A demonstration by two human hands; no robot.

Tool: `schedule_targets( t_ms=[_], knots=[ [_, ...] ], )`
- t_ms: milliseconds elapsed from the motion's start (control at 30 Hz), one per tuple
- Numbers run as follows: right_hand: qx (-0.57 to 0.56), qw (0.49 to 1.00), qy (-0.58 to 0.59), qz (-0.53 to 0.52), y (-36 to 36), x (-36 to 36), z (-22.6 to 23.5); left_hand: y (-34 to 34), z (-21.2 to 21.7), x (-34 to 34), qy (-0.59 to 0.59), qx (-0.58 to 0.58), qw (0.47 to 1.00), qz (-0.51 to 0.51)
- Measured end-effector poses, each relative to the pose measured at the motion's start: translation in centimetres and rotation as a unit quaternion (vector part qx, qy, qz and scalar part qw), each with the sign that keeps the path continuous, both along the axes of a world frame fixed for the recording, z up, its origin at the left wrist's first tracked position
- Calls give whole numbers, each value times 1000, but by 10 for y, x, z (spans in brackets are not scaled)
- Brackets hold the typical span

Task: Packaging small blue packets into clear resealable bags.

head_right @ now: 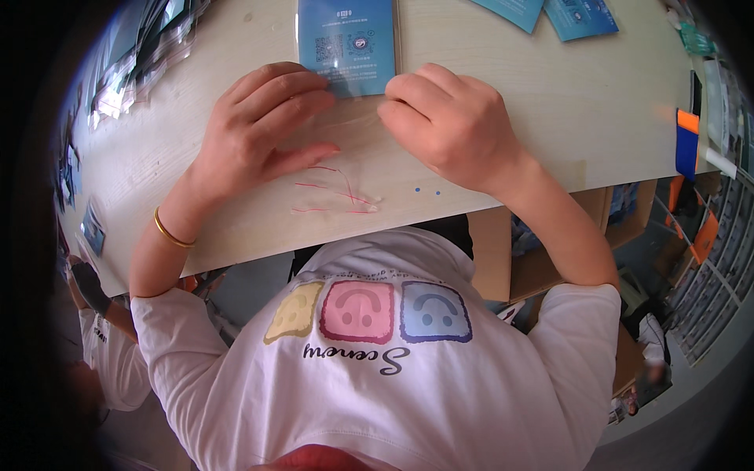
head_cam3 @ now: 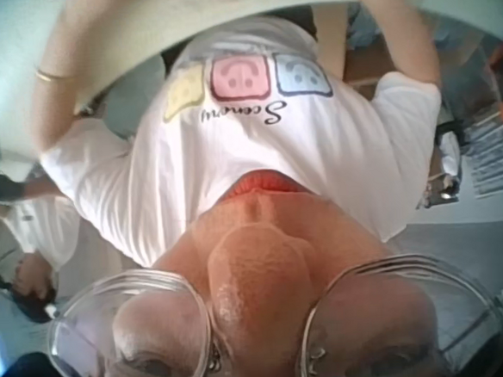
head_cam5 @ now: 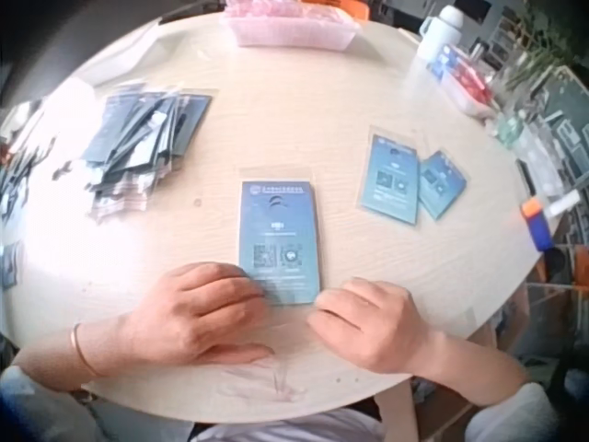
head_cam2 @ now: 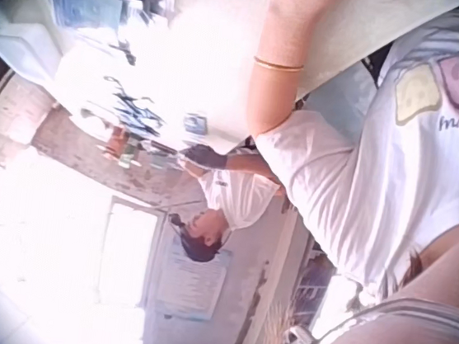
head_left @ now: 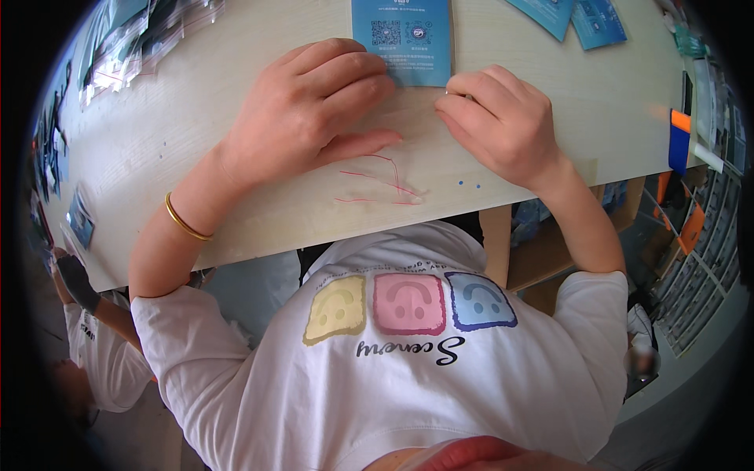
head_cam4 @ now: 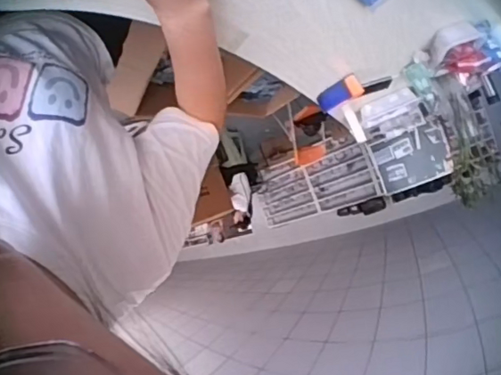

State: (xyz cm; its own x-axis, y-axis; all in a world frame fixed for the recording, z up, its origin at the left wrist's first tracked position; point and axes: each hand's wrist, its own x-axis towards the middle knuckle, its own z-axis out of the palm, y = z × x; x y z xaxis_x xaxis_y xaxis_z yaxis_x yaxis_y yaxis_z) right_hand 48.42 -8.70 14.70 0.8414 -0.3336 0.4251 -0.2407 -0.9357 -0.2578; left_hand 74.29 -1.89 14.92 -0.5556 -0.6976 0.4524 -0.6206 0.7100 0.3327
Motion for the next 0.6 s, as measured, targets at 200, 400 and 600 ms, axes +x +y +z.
schedule_targets(
  t_ms=[200,400,600],
  knots=[
    [191,980,-43,-40,-4,-7,5,4,-14,-4,19,9,998,53],
    [194,977,-54,-73,-8,-9,1,3,-15,-4,77,29,995,54],
    [211,973,-36,-81,-15,-5,-4,3,-10,-1,83,62,993,63]
  ],
)
